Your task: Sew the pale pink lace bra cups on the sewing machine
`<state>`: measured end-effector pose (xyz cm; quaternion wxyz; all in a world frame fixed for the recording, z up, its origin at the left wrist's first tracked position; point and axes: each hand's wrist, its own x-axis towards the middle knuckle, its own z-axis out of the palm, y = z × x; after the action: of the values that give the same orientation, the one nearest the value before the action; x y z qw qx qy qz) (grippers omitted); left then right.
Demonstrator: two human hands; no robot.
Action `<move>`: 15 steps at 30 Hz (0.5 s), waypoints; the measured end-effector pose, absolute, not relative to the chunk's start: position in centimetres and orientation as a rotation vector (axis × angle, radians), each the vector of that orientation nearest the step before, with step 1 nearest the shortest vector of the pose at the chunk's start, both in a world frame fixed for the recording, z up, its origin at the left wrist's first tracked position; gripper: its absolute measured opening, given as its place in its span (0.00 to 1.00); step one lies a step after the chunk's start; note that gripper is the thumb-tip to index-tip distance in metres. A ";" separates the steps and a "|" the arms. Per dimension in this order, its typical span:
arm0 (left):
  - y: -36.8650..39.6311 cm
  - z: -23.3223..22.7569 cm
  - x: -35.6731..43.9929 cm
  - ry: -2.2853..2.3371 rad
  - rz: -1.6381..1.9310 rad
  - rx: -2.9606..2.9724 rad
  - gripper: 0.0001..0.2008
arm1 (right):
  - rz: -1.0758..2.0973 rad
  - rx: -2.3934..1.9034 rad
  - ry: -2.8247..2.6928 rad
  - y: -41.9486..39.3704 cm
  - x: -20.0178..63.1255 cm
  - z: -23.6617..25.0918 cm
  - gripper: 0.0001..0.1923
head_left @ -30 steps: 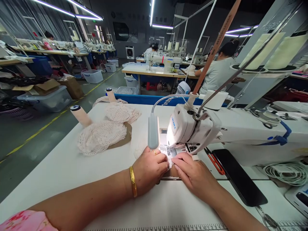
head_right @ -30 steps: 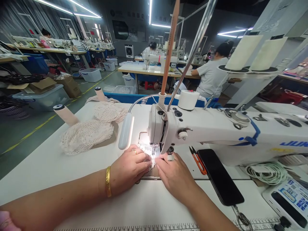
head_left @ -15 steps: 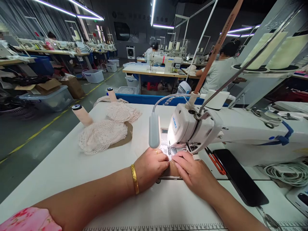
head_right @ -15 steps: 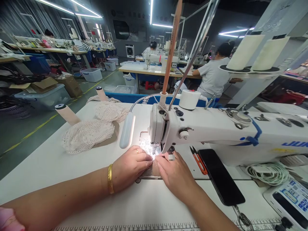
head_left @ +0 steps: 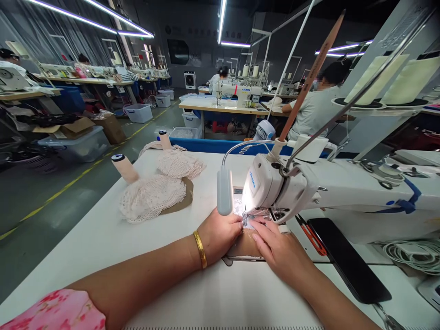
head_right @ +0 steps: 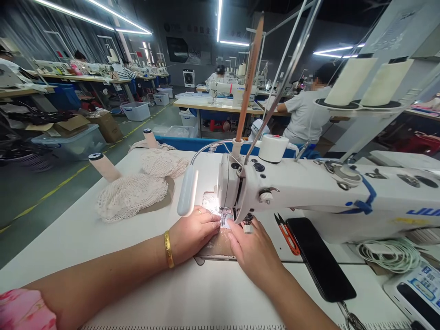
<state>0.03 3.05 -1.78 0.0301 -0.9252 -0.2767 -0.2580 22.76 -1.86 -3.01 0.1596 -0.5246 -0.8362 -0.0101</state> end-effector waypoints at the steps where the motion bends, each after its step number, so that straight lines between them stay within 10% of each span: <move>1: 3.0 -1.8 0.0 -0.873 -0.784 -2.859 0.10 | -0.041 -1.489 -2.385 -1.8 22.8 -3.2 0.22; 15: 4.0 0.3 0.4 -1.582 -0.863 -2.962 0.05 | -0.171 -1.345 -2.367 -1.5 22.7 -3.7 0.22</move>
<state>0.37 4.00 0.30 -0.1620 -0.8431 -0.4502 -0.2455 22.70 -1.51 -3.71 0.2056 -0.4825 -0.8492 -0.0612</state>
